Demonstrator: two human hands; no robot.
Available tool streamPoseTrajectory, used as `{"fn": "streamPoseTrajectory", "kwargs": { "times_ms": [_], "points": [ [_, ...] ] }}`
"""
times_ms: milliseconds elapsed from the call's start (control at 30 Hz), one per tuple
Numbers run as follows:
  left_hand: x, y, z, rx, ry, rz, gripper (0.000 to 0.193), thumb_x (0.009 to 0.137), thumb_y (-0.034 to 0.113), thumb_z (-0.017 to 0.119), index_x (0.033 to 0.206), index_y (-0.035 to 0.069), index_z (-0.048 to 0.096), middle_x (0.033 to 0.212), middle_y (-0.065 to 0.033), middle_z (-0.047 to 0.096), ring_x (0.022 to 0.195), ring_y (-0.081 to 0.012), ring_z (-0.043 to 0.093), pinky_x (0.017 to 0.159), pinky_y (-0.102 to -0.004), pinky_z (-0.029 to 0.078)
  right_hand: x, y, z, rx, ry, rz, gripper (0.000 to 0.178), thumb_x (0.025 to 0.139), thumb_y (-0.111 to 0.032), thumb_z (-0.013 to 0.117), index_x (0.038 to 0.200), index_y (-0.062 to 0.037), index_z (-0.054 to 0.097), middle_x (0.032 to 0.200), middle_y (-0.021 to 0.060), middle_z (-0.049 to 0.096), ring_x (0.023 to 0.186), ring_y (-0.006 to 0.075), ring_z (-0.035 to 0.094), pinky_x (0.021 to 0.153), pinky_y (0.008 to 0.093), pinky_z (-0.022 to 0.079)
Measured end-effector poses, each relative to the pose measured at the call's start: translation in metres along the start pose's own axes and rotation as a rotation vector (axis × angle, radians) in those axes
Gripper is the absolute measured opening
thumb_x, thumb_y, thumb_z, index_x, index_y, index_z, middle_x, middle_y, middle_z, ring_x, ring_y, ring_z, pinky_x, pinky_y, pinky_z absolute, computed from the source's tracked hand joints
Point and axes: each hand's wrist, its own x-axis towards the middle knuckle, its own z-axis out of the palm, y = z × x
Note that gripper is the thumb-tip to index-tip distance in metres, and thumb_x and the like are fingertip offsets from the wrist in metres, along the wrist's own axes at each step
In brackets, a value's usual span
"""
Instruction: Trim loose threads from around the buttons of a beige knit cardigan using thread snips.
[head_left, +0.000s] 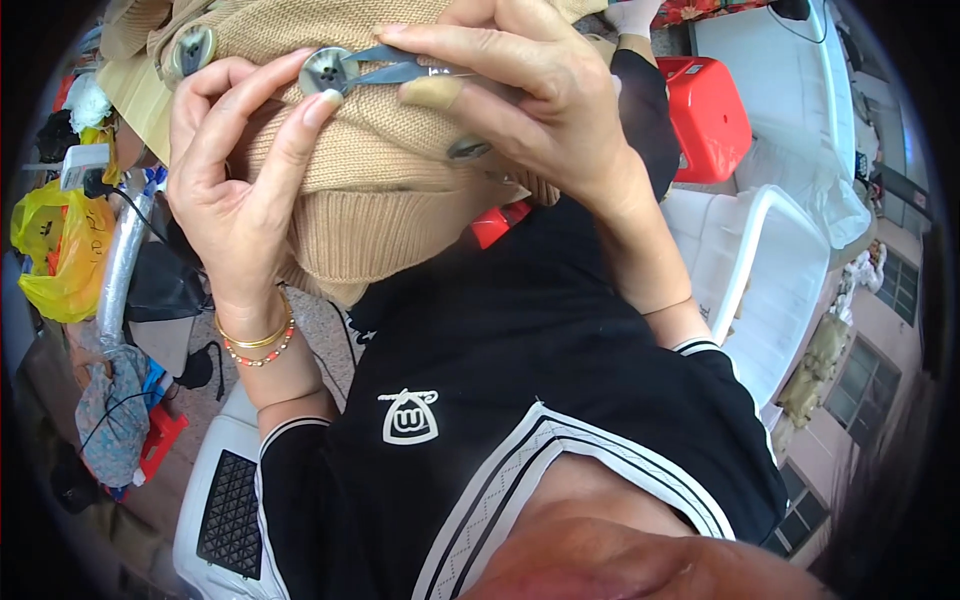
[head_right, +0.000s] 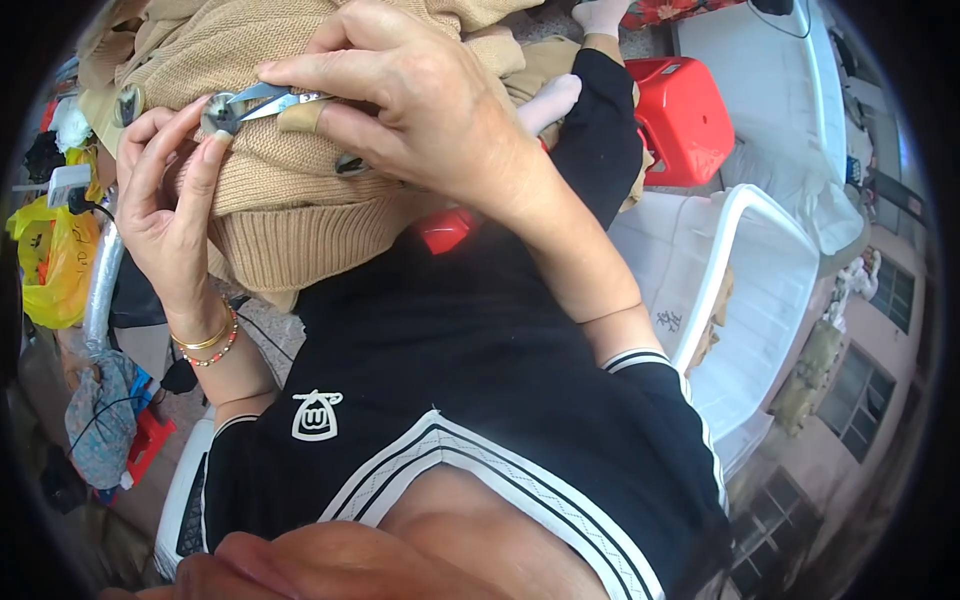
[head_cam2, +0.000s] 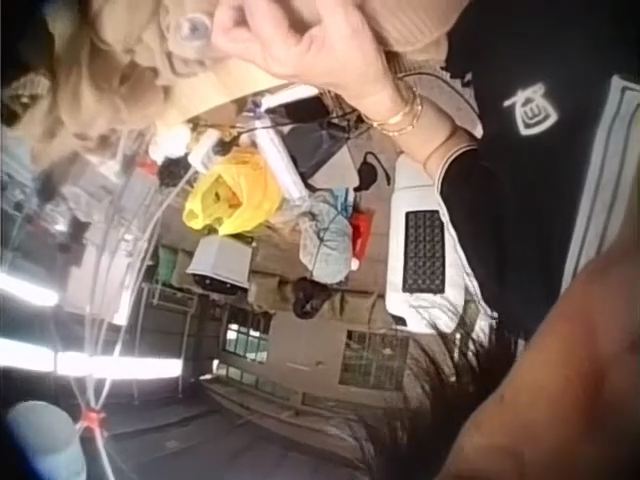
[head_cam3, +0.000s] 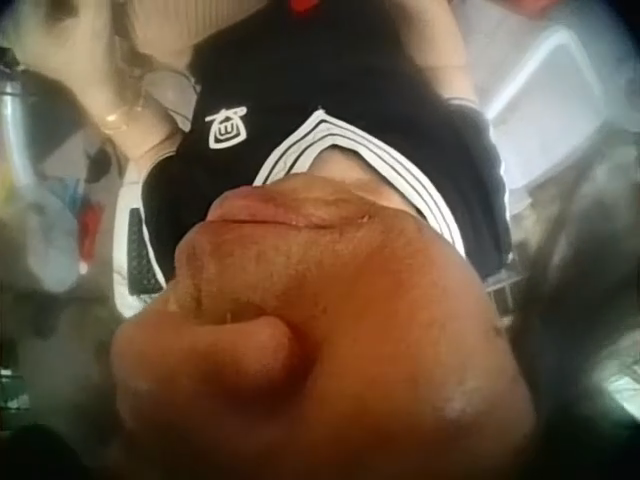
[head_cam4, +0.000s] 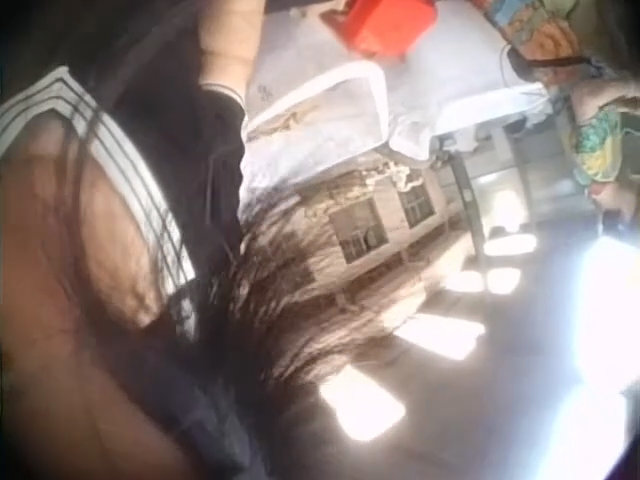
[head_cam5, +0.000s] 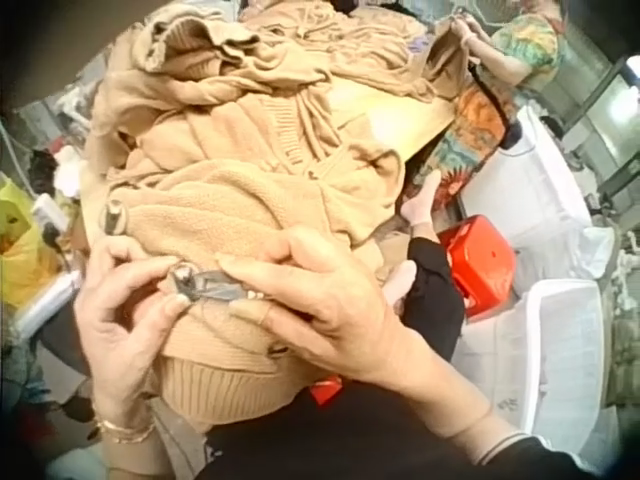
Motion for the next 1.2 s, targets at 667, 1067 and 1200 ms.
{"fn": "streamPoseTrajectory", "kwargs": {
  "times_ms": [667, 1067, 1200],
  "points": [
    [-0.001, 0.005, 0.001, 0.218, 0.024, 0.269, 0.037, 0.073, 0.007, 0.084, 0.109, 0.008, 0.076, 0.105, -0.0066, 0.059, 0.092, -0.0174, 0.058, 0.079, -0.0271, 0.049, 0.008, -0.007, 0.005, 0.404, 0.177, 0.325, 0.031, 0.081, 0.0, 0.076, 0.112, 0.0009, 0.071, 0.089, 0.0091, 0.065, 0.07, 0.0142, 0.057, 0.062, 0.0248, 0.044],
    [0.03, 0.039, -0.002, 0.584, -0.38, 0.501, 0.031, 0.071, 0.002, 0.083, 0.1, 0.011, 0.078, 0.117, -0.0085, 0.056, 0.105, -0.0217, 0.06, 0.087, -0.0316, 0.051, -0.015, -0.012, -0.01, 0.517, 0.3, 0.44, 0.035, 0.083, -0.004, 0.075, 0.117, 0.0016, 0.069, 0.084, 0.0065, 0.06, 0.074, 0.0128, 0.054, 0.066, 0.0247, 0.042],
    [0.028, 0.02, 0.01, 0.389, -0.28, 0.525, 0.016, 0.078, 0.003, 0.078, 0.093, 0.006, 0.074, 0.113, -0.0113, 0.064, 0.099, -0.0223, 0.062, 0.083, -0.0314, 0.05, -0.025, -0.022, -0.024, 0.545, 0.251, 0.571, 0.037, 0.082, -0.005, 0.076, 0.117, 0.0021, 0.069, 0.082, 0.0066, 0.059, 0.074, 0.0149, 0.054, 0.067, 0.0263, 0.042]
  ]
}}
